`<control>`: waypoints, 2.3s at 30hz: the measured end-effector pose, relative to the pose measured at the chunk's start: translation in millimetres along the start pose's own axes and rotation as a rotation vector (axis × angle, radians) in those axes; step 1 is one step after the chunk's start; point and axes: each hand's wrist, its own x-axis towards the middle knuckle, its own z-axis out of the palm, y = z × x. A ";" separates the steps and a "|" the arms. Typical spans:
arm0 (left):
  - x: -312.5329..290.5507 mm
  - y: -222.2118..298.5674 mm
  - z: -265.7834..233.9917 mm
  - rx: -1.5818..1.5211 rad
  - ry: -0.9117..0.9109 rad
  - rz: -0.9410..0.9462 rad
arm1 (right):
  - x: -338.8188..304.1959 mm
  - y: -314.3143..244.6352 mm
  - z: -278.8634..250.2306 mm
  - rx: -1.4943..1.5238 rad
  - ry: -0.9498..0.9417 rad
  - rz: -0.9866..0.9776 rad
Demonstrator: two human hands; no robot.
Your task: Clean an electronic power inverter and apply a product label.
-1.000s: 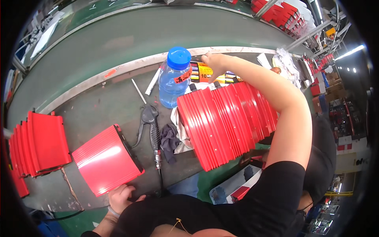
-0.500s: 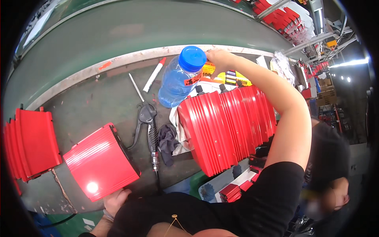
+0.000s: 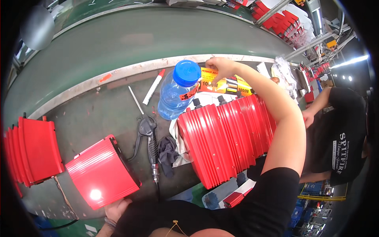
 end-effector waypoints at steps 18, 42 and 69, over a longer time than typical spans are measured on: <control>13.4 9.4 -9.7 -0.066 0.003 0.042 | -26.8 6.5 -55.2 0.102 0.218 0.192; 51.4 37.9 -127.7 -1.279 0.516 -0.066 | -126.4 -364.3 -77.2 0.452 0.530 -0.555; 19.6 27.1 -115.5 -1.478 0.549 -0.193 | -87.8 -458.3 17.2 0.595 0.838 -0.647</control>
